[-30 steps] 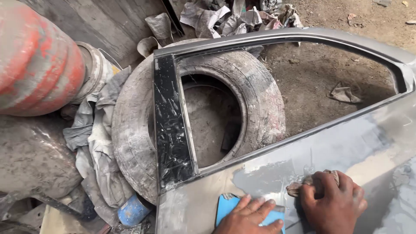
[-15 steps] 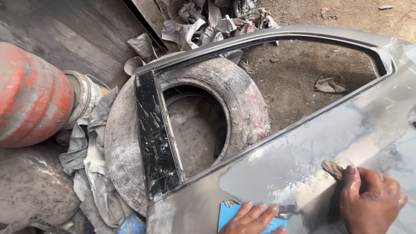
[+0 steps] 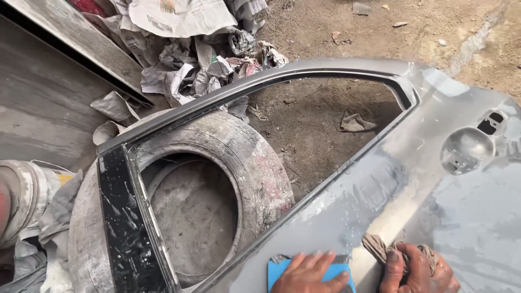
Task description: Sand the surface of a car door using sandpaper and a sanding block.
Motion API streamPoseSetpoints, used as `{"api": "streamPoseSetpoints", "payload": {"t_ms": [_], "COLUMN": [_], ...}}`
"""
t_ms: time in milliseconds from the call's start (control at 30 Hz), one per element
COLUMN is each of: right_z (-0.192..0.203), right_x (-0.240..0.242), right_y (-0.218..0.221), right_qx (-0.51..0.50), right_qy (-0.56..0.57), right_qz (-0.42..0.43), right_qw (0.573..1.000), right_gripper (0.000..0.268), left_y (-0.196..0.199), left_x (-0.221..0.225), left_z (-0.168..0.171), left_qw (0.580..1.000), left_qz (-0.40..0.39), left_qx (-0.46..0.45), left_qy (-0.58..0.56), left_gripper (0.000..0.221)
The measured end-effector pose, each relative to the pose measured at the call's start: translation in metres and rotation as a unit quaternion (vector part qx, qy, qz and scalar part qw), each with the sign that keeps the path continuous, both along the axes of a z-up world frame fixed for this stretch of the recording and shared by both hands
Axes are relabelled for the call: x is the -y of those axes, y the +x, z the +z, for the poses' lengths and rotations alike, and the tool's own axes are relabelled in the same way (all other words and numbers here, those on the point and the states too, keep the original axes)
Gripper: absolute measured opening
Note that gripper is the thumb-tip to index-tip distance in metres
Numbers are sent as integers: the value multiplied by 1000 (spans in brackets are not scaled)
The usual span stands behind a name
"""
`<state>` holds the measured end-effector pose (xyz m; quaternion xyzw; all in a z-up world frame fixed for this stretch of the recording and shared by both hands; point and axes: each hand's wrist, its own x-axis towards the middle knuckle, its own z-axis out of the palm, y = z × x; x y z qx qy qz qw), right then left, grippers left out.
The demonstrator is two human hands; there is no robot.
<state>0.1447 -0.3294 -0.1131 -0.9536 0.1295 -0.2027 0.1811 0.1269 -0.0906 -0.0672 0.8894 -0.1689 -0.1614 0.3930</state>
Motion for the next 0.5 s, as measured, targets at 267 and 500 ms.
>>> {"api": "streamPoseSetpoints", "payload": {"t_ms": [267,500], "right_z": [-72,-18], "right_x": [70,27], "right_y": [16,18], "right_qx": [-27,33], "right_qy": [46,25], "right_qz": [111,102], "right_qw": [992,994], "right_gripper": [28,24], "left_y": [154,89], "left_x": [61,67], "left_z": [26,36], "left_qw": [998,998], "left_qz": [-9,35], "left_qx": [-23,-25], "left_qy": [58,54], "left_gripper": [52,50]}}
